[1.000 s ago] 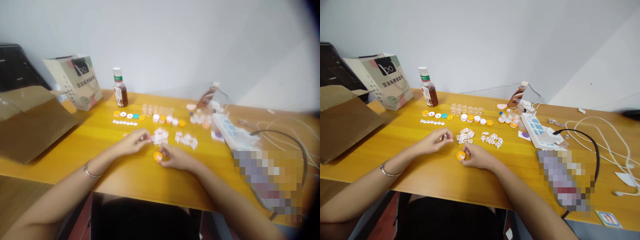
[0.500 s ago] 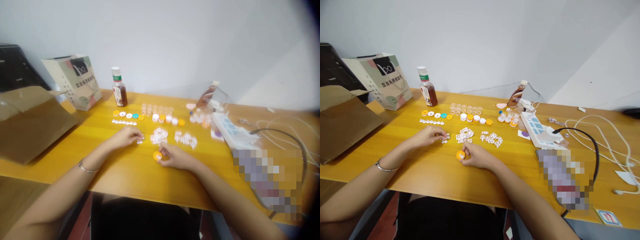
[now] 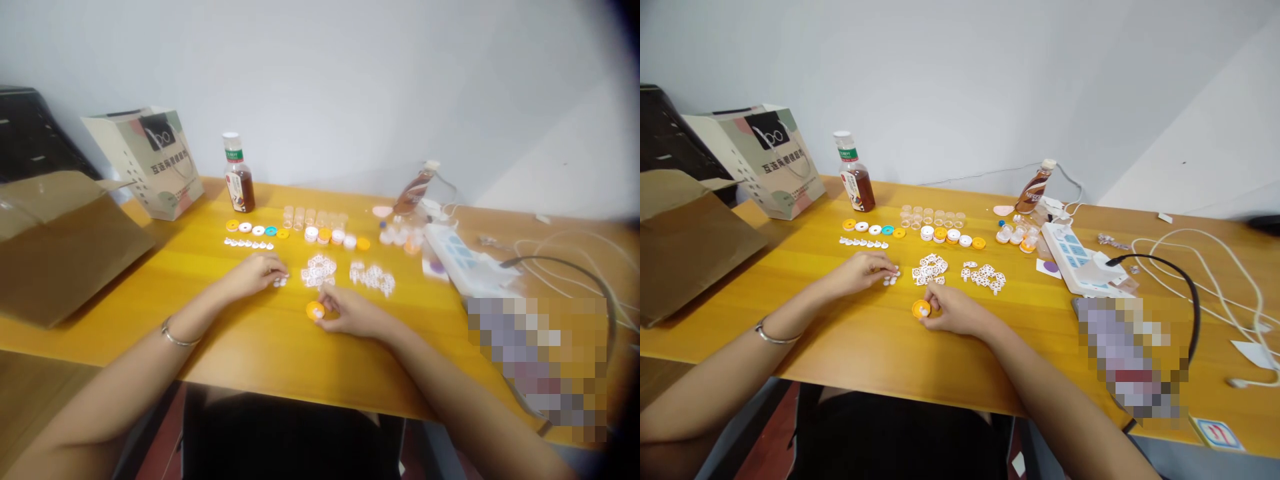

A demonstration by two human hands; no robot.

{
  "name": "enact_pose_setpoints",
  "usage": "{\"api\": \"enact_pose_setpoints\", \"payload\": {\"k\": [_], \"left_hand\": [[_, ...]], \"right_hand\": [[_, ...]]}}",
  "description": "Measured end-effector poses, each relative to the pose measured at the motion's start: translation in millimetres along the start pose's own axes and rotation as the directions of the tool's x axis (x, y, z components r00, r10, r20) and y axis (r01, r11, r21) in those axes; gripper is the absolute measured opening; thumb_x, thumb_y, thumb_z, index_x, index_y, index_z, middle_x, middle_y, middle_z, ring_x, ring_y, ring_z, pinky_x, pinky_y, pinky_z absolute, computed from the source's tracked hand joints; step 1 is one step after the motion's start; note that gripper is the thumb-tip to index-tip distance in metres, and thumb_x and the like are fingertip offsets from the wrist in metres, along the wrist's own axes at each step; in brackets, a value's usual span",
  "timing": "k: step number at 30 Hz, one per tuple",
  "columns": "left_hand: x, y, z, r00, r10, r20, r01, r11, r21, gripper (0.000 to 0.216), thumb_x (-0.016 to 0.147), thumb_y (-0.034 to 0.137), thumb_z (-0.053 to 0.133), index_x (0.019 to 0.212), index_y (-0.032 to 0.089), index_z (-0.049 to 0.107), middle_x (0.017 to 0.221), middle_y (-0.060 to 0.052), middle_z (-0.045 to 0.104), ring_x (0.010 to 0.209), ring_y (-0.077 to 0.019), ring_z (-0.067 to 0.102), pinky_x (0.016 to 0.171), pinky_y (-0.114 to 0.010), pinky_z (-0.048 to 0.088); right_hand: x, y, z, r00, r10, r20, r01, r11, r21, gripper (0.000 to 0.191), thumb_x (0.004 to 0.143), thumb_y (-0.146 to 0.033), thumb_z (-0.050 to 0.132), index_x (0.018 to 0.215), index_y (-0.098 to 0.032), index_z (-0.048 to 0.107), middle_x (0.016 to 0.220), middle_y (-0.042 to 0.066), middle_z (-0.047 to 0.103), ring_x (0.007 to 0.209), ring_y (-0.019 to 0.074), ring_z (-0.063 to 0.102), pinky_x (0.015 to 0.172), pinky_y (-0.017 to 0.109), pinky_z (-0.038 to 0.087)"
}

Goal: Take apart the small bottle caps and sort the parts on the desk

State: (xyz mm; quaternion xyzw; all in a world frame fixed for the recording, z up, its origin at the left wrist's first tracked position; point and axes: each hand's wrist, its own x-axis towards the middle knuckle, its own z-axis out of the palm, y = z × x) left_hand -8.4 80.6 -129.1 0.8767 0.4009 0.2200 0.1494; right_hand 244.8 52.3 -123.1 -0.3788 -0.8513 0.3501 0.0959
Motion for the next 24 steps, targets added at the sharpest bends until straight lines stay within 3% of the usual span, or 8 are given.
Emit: {"api": "enact_pose_setpoints", "payload": {"k": [4,10,14,19,24], "left_hand": [[-0.2,10.2,4.5,0.998,0.038,-0.051,-0.038,0.999,0.0,0.019,0.086,0.019,0.047,0.093,0.017,0.064,0.087,-0.005,0.061,0.077,-0.0126,0.056,0.071,-0.025,0.044],[0.9,45.7,25.1,0.968,0.245,0.054,-0.239,0.967,-0.091,0.018,0.086,0.024,0.049,0.096,0.016,0.061,0.09,-0.006,0.058,0.084,-0.0136,0.054,0.077,-0.026,0.044],[4.4,51.0,37.8,0.952,0.295,0.078,-0.288,0.953,-0.09,0.017,0.087,0.023,0.048,0.092,0.015,0.061,0.091,-0.007,0.058,0.084,-0.0137,0.054,0.076,-0.025,0.043],[7.8,47.6,41.7,0.933,0.354,0.066,-0.356,0.934,0.021,0.021,0.09,0.027,0.043,0.091,0.016,0.062,0.093,-0.006,0.061,0.086,-0.0148,0.054,0.077,-0.027,0.041],[8.0,48.3,41.7,0.886,0.454,0.094,-0.463,0.857,0.228,0.019,0.09,0.02,0.041,0.088,0.018,0.06,0.094,-0.003,0.061,0.086,-0.0143,0.053,0.073,-0.028,0.036]], "right_hand": [[-0.2,0.8,0.8,1.0,0.001,-0.01,-0.001,1.0,0.004,0.018,0.068,-0.023,0.058,0.079,-0.02,0.044,0.068,-0.004,0.042,0.059,0.0094,0.039,0.054,0.021,0.03],[1.6,4.4,3.7,0.999,-0.024,-0.029,0.025,0.999,0.027,0.019,0.069,-0.026,0.058,0.079,-0.02,0.043,0.067,-0.005,0.041,0.059,0.0092,0.038,0.053,0.021,0.03],[3.2,6.4,4.3,0.999,-0.041,-0.034,0.042,0.998,0.044,0.02,0.07,-0.028,0.059,0.079,-0.02,0.043,0.066,-0.005,0.04,0.057,0.0087,0.037,0.053,0.021,0.03],[4.5,8.4,4.1,0.999,-0.041,-0.018,0.042,0.997,0.068,0.02,0.071,-0.029,0.06,0.077,-0.02,0.043,0.065,-0.006,0.039,0.057,0.0084,0.036,0.053,0.021,0.03],[4.3,7.0,2.5,0.999,-0.047,-0.024,0.049,0.995,0.084,0.019,0.071,-0.026,0.059,0.074,-0.02,0.042,0.064,-0.005,0.041,0.057,0.0083,0.038,0.053,0.021,0.031]]}}
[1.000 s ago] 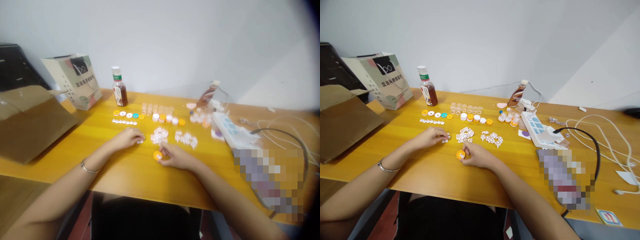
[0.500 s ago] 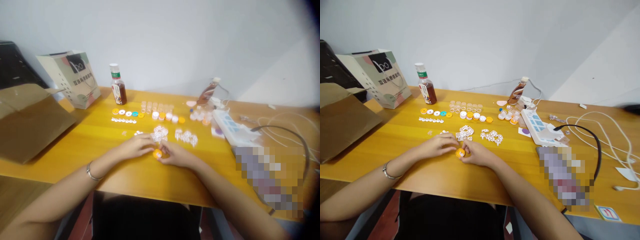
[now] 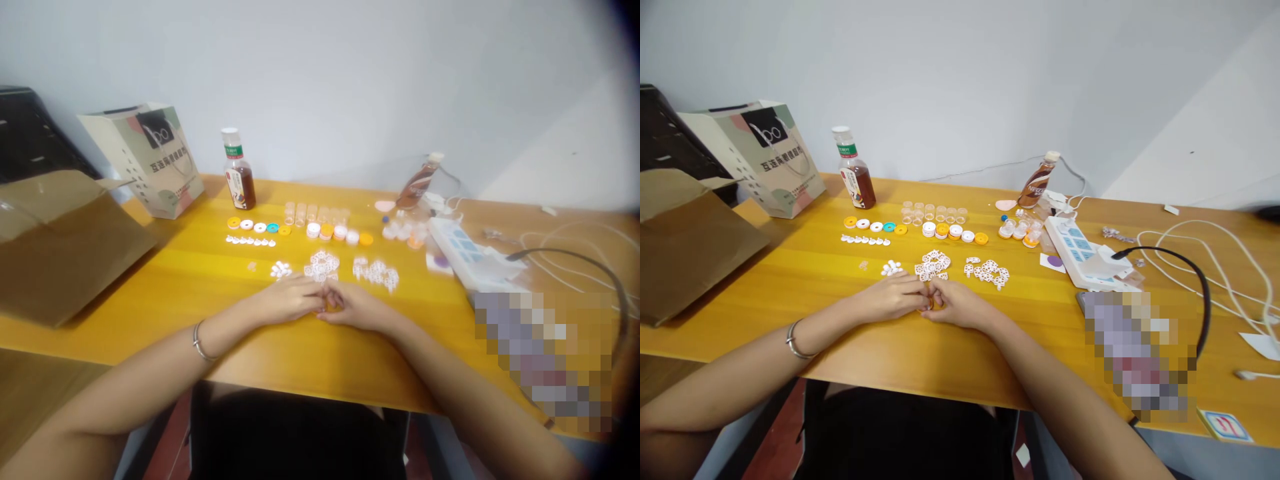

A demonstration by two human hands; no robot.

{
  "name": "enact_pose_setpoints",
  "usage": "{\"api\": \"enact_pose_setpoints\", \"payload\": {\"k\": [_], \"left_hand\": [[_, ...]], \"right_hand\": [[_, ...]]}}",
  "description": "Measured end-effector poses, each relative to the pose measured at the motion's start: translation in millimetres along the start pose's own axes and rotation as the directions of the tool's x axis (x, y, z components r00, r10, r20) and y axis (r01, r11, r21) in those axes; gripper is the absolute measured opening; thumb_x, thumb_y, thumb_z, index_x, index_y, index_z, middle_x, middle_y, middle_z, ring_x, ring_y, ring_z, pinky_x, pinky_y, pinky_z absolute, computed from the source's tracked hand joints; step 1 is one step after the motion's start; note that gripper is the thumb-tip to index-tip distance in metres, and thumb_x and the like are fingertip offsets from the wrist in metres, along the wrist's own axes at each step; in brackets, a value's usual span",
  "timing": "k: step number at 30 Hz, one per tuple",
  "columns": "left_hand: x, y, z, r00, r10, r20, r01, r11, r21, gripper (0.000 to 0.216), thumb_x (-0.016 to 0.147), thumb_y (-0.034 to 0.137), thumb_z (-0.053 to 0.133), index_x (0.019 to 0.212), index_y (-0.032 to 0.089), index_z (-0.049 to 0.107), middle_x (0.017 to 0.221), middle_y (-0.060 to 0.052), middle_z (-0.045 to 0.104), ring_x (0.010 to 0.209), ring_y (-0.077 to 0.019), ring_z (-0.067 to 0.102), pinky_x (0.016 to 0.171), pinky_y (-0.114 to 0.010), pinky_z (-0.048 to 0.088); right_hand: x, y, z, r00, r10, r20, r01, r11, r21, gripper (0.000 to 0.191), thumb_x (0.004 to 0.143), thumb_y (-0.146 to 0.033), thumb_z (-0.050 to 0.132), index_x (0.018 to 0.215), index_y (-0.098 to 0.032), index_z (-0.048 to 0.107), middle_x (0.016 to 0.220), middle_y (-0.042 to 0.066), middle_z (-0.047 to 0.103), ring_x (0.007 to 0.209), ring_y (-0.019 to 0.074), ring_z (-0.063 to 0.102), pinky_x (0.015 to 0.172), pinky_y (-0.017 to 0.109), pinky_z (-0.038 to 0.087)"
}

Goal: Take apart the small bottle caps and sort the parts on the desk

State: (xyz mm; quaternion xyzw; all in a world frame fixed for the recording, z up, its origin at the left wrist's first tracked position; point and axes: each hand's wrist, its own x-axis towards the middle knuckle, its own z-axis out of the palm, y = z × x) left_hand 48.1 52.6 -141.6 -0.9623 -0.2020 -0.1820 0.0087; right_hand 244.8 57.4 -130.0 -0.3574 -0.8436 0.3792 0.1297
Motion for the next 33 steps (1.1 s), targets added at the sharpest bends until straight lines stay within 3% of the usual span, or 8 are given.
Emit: {"api": "enact_pose_setpoints", "payload": {"k": [6,11,18,24,28,33], "left_hand": [[0.5,-0.1,-1.3,0.996,0.085,0.015,-0.086,0.983,0.163,0.021,0.091,0.019,0.038,0.09,0.017,0.059,0.093,-0.004,0.061,0.084,-0.0142,0.052,0.069,-0.029,0.033],[2.4,0.3,1.4,0.997,0.077,-0.003,-0.075,0.979,0.191,0.023,0.092,0.021,0.037,0.085,0.017,0.059,0.086,-0.004,0.062,0.079,-0.0141,0.052,0.067,-0.029,0.033],[2.4,2.4,1.1,0.997,-0.009,-0.083,0.01,1.0,0.017,0.02,0.09,0.026,0.041,0.091,0.017,0.059,0.085,-0.003,0.063,0.08,-0.0132,0.054,0.072,-0.027,0.035],[-19.6,-28.2,-26.3,0.963,-0.22,-0.154,0.224,0.975,0.008,0.019,0.087,0.028,0.046,0.086,0.018,0.062,0.082,-0.004,0.062,0.075,-0.0135,0.053,0.07,-0.028,0.037],[-35.7,-51.4,-44.6,0.943,-0.323,-0.081,0.33,0.939,0.094,0.019,0.086,0.027,0.049,0.082,0.017,0.064,0.078,-0.004,0.061,0.072,-0.0136,0.054,0.067,-0.027,0.036],[-36.7,-54.0,-42.1,0.953,-0.297,0.066,0.284,0.946,0.155,0.023,0.086,0.027,0.046,0.075,0.016,0.062,0.071,-0.002,0.057,0.066,-0.0123,0.05,0.063,-0.025,0.033]], "right_hand": [[-0.3,-2.2,-1.2,1.0,0.021,-0.001,-0.021,1.0,-0.008,0.02,0.071,-0.027,0.059,0.071,-0.02,0.04,0.062,-0.006,0.04,0.055,0.0082,0.037,0.051,0.021,0.03],[0.5,-0.6,-0.4,1.0,0.007,-0.001,-0.007,1.0,-0.006,0.021,0.069,-0.024,0.058,0.07,-0.02,0.038,0.062,-0.006,0.039,0.056,0.0086,0.037,0.051,0.021,0.03],[0.1,-0.1,-1.1,1.0,-0.011,-0.001,0.011,1.0,-0.002,0.019,0.07,-0.024,0.058,0.072,-0.02,0.039,0.063,-0.006,0.039,0.056,0.0086,0.036,0.053,0.021,0.03],[-2.2,-1.3,-2.3,0.999,0.037,0.03,-0.037,0.999,-0.004,0.018,0.071,-0.026,0.059,0.083,-0.019,0.046,0.064,-0.006,0.038,0.057,0.0087,0.037,0.052,0.021,0.028],[-2.8,-2.1,-3.2,0.999,0.037,0.025,-0.037,0.999,-0.013,0.019,0.071,-0.027,0.059,0.083,-0.019,0.047,0.065,-0.006,0.039,0.057,0.0085,0.037,0.052,0.021,0.029],[-3.1,-1.2,-3.2,0.999,0.035,0.023,-0.035,0.999,0.008,0.019,0.07,-0.027,0.06,0.083,-0.02,0.047,0.065,-0.005,0.04,0.058,0.0086,0.038,0.052,0.021,0.03]]}}
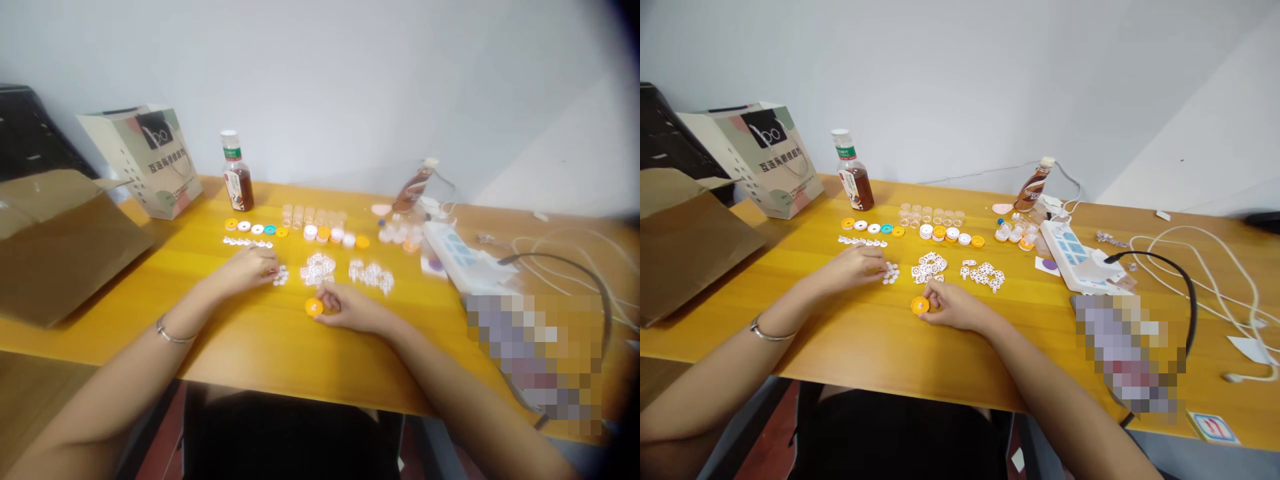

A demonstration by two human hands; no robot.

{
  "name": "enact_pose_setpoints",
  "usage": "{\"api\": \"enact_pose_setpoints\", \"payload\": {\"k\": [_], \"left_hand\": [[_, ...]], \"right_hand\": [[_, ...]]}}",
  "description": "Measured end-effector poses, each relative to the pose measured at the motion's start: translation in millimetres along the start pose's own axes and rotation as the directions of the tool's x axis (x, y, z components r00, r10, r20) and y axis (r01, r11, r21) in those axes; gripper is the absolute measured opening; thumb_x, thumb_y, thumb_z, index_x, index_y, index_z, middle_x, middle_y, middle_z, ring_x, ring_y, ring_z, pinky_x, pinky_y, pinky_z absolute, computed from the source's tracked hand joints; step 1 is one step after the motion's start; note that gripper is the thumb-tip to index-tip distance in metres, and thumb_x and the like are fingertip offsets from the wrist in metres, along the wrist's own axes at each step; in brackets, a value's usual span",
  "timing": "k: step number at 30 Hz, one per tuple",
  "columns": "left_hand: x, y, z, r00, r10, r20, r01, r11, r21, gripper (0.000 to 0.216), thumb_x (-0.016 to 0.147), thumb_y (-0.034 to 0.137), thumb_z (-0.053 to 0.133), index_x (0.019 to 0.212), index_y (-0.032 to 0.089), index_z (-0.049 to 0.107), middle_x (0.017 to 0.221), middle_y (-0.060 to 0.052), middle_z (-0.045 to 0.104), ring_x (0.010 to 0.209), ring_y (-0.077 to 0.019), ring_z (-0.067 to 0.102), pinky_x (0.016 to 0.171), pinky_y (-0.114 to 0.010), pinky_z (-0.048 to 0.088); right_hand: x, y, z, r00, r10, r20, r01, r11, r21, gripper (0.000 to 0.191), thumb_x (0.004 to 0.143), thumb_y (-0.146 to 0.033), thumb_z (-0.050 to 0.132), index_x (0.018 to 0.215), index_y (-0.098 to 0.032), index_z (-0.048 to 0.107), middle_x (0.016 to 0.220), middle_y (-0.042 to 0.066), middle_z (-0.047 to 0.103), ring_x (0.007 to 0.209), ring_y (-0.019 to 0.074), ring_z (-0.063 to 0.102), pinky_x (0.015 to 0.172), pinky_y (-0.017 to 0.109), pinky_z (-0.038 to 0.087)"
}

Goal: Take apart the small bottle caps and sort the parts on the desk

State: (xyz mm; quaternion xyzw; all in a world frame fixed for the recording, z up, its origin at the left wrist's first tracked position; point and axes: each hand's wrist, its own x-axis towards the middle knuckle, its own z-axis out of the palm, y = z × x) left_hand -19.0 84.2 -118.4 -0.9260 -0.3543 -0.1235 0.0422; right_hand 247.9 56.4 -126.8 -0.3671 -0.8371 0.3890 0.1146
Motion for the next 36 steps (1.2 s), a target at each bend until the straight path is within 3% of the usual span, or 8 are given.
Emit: {"api": "enact_pose_setpoints", "payload": {"k": [6,10,17,21,25,36], "left_hand": [[1.3,5.1,4.3,1.0,0.014,0.015,-0.014,1.0,0.026,0.023,0.087,0.027,0.045,0.073,0.016,0.059,0.071,-0.002,0.055,0.066,-0.0131,0.048,0.065,-0.026,0.033],[-0.4,9.0,0.3,0.998,0.046,0.032,-0.047,0.998,0.035,0.024,0.09,0.029,0.041,0.081,0.017,0.06,0.075,-0.003,0.057,0.071,-0.0141,0.049,0.069,-0.028,0.033],[8.7,44.3,10.1,0.98,0.154,-0.123,-0.156,0.988,-0.006,0.024,0.092,0.029,0.038,0.09,0.019,0.06,0.084,-0.004,0.06,0.078,-0.0138,0.049,0.071,-0.028,0.032],[16.1,59.3,20.4,0.954,0.267,-0.136,-0.259,0.963,0.074,0.021,0.092,0.024,0.039,0.086,0.019,0.059,0.08,-0.003,0.06,0.077,-0.0137,0.048,0.068,-0.029,0.03],[19.3,61.8,25.0,0.926,0.355,-0.13,-0.331,0.927,0.176,0.021,0.091,0.016,0.038,0.084,0.017,0.057,0.081,-0.004,0.06,0.075,-0.0138,0.049,0.068,-0.029,0.031],[18.9,55.8,25.6,0.881,0.461,-0.106,-0.425,0.87,0.251,0.02,0.091,0.015,0.037,0.091,0.017,0.057,0.084,-0.005,0.061,0.077,-0.0141,0.051,0.072,-0.03,0.036]], "right_hand": [[-0.3,-0.6,-0.6,1.0,0.005,0.0,-0.005,1.0,0.016,0.019,0.07,-0.027,0.059,0.082,-0.02,0.047,0.064,-0.006,0.04,0.057,0.0087,0.038,0.052,0.021,0.03],[1.4,2.0,-1.0,1.0,0.001,-0.011,0.0,0.999,0.038,0.02,0.071,-0.027,0.059,0.084,-0.02,0.046,0.065,-0.005,0.041,0.057,0.0087,0.04,0.052,0.021,0.031],[4.4,7.3,0.1,1.0,0.003,-0.03,0.0,0.997,0.08,0.02,0.072,-0.028,0.058,0.085,-0.02,0.046,0.062,-0.006,0.041,0.055,0.0085,0.04,0.052,0.021,0.032],[6.0,8.5,0.2,1.0,-0.014,-0.013,0.015,0.996,0.091,0.02,0.072,-0.029,0.058,0.085,-0.02,0.047,0.06,-0.007,0.04,0.053,0.0085,0.039,0.051,0.021,0.032],[7.2,9.4,0.4,1.0,-0.024,-0.02,0.026,0.995,0.092,0.019,0.073,-0.03,0.058,0.082,-0.019,0.046,0.059,-0.007,0.04,0.052,0.008,0.038,0.05,0.021,0.031],[7.2,8.7,1.3,0.999,-0.028,-0.019,0.031,0.988,0.15,0.017,0.071,-0.027,0.058,0.079,-0.019,0.045,0.057,-0.008,0.038,0.052,0.0078,0.037,0.049,0.021,0.031]]}}
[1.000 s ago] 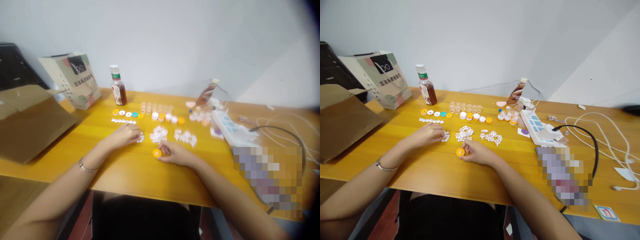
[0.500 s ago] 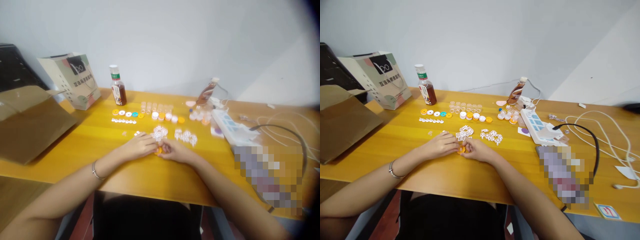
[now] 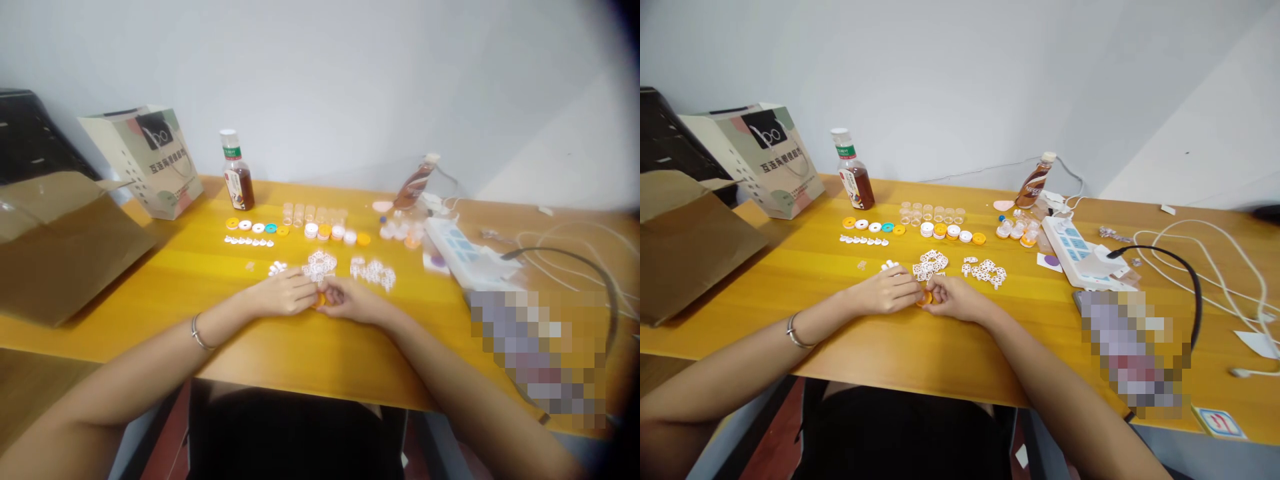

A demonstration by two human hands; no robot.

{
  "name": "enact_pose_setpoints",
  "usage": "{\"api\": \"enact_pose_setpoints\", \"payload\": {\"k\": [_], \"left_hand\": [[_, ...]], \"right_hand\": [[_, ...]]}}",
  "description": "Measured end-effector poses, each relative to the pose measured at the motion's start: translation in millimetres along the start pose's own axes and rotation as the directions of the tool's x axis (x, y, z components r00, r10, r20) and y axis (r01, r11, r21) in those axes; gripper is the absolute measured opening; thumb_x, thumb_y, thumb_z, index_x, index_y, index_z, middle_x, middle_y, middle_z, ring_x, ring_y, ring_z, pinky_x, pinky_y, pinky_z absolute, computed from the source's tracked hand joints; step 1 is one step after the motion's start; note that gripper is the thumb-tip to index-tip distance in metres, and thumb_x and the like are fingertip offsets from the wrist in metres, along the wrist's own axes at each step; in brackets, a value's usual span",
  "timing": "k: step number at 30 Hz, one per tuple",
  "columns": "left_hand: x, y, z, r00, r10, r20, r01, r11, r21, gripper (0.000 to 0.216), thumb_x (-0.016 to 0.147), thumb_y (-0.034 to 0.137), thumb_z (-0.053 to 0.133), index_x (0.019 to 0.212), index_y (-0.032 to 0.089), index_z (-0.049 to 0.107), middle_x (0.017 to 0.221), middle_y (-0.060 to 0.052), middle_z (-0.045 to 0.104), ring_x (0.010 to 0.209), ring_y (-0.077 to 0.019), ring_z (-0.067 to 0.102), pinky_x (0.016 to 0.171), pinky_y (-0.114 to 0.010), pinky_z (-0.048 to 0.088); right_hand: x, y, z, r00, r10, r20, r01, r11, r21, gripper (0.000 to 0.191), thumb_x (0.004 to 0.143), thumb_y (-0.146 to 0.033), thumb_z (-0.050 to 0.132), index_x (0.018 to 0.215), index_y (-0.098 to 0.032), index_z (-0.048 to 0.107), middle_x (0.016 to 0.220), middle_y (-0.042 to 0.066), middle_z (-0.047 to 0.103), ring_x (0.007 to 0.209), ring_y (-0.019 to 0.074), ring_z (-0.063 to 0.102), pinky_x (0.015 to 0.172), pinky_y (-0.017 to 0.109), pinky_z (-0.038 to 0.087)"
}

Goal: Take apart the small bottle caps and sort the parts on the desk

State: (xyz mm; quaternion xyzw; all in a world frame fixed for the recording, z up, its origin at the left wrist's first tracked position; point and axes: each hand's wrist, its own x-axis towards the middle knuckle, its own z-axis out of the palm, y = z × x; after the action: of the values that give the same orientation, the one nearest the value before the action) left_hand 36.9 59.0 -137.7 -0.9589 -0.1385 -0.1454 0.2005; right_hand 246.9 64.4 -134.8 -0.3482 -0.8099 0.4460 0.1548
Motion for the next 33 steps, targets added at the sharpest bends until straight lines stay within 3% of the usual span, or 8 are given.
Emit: {"api": "enact_pose_setpoints", "payload": {"k": [11,24,33], "left_hand": [[-3.2,-3.0,9.0,0.997,-0.016,-0.071,0.013,0.999,-0.039,0.012,0.089,0.017,0.043,0.088,0.016,0.055,0.081,-0.003,0.06,0.073,-0.0131,0.051,0.069,-0.029,0.037],[-3.1,-2.5,6.1,0.999,-0.005,-0.042,0.003,0.999,-0.033,0.013,0.089,0.016,0.042,0.091,0.015,0.055,0.083,-0.004,0.06,0.077,-0.0138,0.051,0.071,-0.029,0.036],[-1.1,-2.6,11.2,0.99,-0.135,-0.046,0.123,0.97,-0.211,0.018,0.09,0.022,0.041,0.084,0.017,0.057,0.08,-0.003,0.062,0.074,-0.0131,0.051,0.069,-0.029,0.034]], "right_hand": [[-0.1,-4.1,0.1,1.0,0.017,-0.021,-0.018,1.0,-0.015,0.019,0.07,-0.03,0.06,0.078,-0.019,0.046,0.057,-0.007,0.039,0.052,0.0076,0.038,0.049,0.021,0.031],[-0.7,-5.1,0.2,0.999,0.022,-0.028,-0.022,1.0,-0.013,0.017,0.07,-0.026,0.059,0.077,-0.019,0.046,0.057,-0.007,0.039,0.052,0.0075,0.038,0.049,0.021,0.031],[0.5,-0.5,0.0,1.0,0.017,-0.016,-0.017,0.999,-0.032,0.019,0.071,-0.029,0.059,0.081,-0.019,0.047,0.057,-0.007,0.04,0.052,0.0075,0.039,0.049,0.02,0.031]]}}
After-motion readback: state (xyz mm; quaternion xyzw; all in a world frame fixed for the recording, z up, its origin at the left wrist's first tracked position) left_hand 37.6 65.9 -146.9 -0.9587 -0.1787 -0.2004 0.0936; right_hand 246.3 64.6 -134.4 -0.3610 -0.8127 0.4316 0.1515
